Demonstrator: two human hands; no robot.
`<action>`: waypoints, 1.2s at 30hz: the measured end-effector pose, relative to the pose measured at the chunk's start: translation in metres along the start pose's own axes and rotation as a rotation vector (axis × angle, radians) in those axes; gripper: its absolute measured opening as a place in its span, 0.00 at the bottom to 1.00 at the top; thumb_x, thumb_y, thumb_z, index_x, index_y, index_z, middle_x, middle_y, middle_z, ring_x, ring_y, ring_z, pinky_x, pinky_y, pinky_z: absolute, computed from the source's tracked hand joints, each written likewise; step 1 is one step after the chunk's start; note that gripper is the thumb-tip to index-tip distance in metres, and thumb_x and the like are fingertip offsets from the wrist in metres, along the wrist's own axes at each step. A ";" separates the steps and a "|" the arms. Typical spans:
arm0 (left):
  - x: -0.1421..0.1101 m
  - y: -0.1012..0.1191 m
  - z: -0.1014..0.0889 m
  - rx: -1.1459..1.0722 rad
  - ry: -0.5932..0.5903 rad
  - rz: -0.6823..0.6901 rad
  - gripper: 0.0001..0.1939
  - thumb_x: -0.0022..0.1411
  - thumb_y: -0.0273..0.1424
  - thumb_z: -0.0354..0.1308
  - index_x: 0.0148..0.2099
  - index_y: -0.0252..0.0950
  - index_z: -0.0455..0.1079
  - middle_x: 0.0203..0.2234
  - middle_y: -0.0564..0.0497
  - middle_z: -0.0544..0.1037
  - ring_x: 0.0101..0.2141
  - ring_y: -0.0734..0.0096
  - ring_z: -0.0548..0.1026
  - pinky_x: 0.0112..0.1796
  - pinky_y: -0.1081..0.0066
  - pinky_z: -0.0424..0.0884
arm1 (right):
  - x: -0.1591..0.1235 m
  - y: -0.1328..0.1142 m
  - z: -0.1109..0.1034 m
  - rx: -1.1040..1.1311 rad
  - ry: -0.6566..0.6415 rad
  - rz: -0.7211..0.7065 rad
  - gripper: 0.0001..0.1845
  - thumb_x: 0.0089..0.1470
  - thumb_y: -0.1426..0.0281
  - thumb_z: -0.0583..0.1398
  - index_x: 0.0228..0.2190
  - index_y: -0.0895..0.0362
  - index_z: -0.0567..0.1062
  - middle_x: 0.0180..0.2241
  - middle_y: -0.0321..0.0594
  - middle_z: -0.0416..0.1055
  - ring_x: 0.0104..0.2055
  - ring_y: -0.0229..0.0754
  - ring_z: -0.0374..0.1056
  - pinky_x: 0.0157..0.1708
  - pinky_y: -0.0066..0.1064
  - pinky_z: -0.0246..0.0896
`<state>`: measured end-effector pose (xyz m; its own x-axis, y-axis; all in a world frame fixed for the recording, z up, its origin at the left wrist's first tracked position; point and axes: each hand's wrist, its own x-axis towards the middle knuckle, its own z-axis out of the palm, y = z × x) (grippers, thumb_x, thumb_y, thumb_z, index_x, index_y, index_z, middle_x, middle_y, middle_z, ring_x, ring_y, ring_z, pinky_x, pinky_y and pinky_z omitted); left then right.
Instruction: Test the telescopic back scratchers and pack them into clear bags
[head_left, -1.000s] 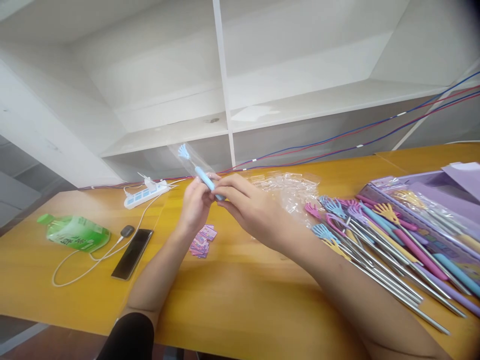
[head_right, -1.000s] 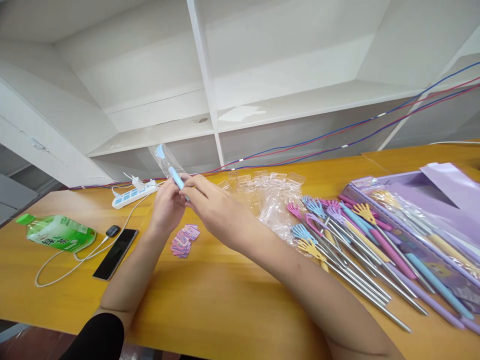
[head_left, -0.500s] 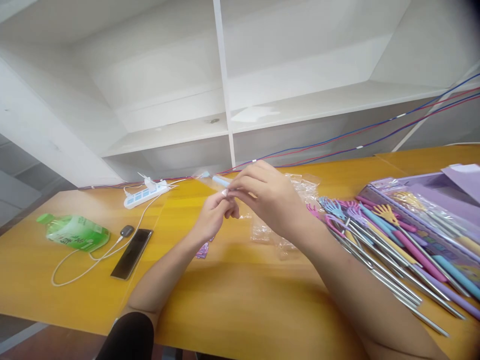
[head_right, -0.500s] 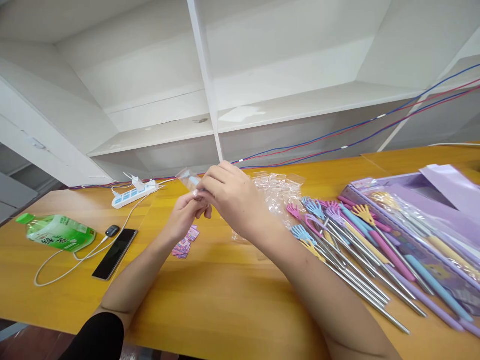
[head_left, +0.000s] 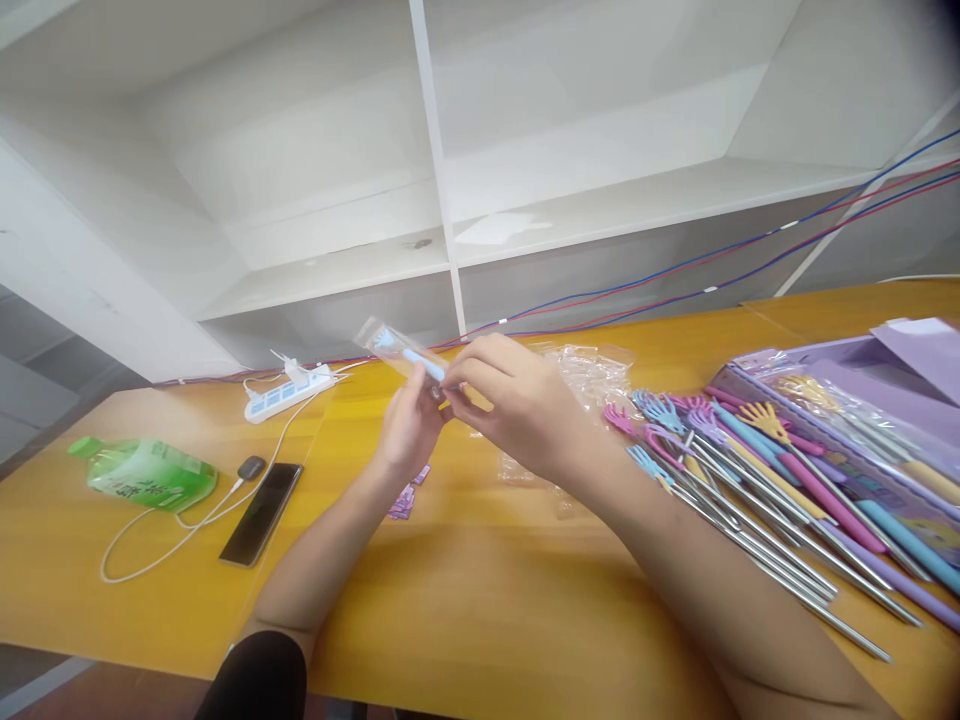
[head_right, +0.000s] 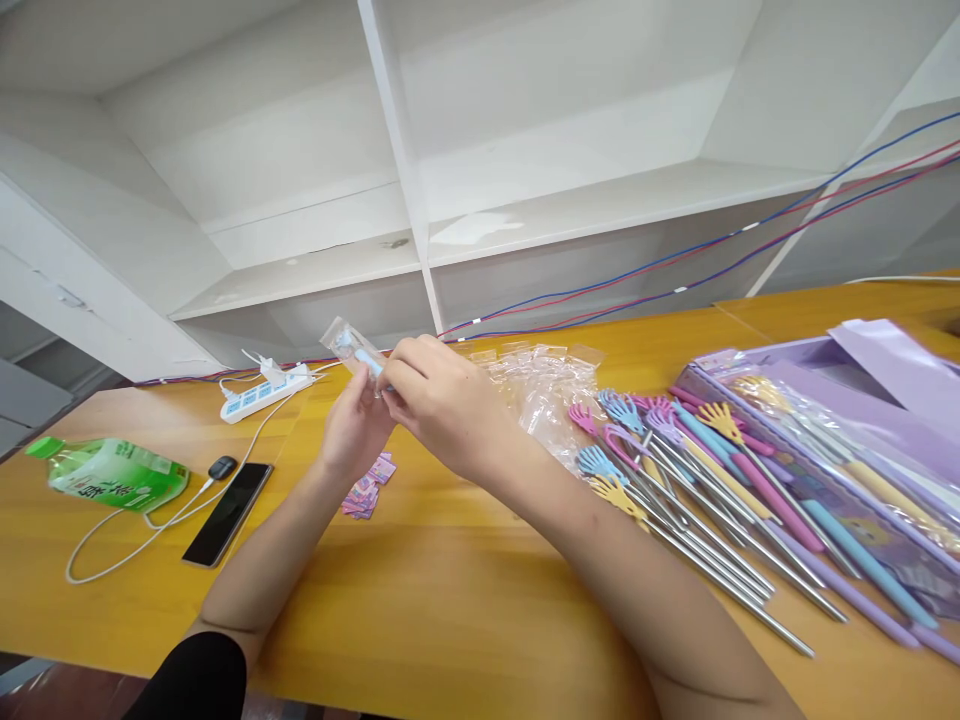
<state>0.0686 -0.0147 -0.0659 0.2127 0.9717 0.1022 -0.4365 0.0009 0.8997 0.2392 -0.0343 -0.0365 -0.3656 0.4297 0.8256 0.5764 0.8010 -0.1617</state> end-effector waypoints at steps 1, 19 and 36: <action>0.001 0.000 -0.001 -0.030 0.004 -0.002 0.19 0.69 0.50 0.65 0.40 0.37 0.77 0.34 0.50 0.80 0.37 0.68 0.79 0.40 0.70 0.75 | -0.001 -0.001 0.003 -0.015 0.009 -0.027 0.12 0.72 0.73 0.55 0.34 0.56 0.75 0.39 0.44 0.77 0.42 0.42 0.67 0.44 0.36 0.66; -0.003 0.018 0.005 -0.302 0.147 -0.151 0.05 0.70 0.23 0.62 0.45 0.27 0.79 0.31 0.50 0.81 0.28 0.79 0.77 0.31 0.79 0.71 | -0.006 -0.006 0.029 -0.268 0.049 -0.206 0.12 0.69 0.78 0.56 0.35 0.58 0.77 0.36 0.42 0.75 0.39 0.43 0.64 0.38 0.37 0.60; 0.005 0.031 -0.013 -0.056 -0.002 -0.136 0.20 0.59 0.26 0.70 0.54 0.34 0.79 0.34 0.51 0.82 0.26 0.78 0.74 0.26 0.76 0.67 | 0.002 0.002 0.002 -0.056 -0.127 -0.253 0.12 0.73 0.75 0.54 0.40 0.59 0.77 0.46 0.46 0.78 0.48 0.44 0.70 0.49 0.38 0.65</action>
<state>0.0448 -0.0070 -0.0434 0.2751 0.9612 -0.0181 -0.4520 0.1459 0.8800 0.2379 -0.0313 -0.0367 -0.5892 0.2710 0.7612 0.4935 0.8667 0.0734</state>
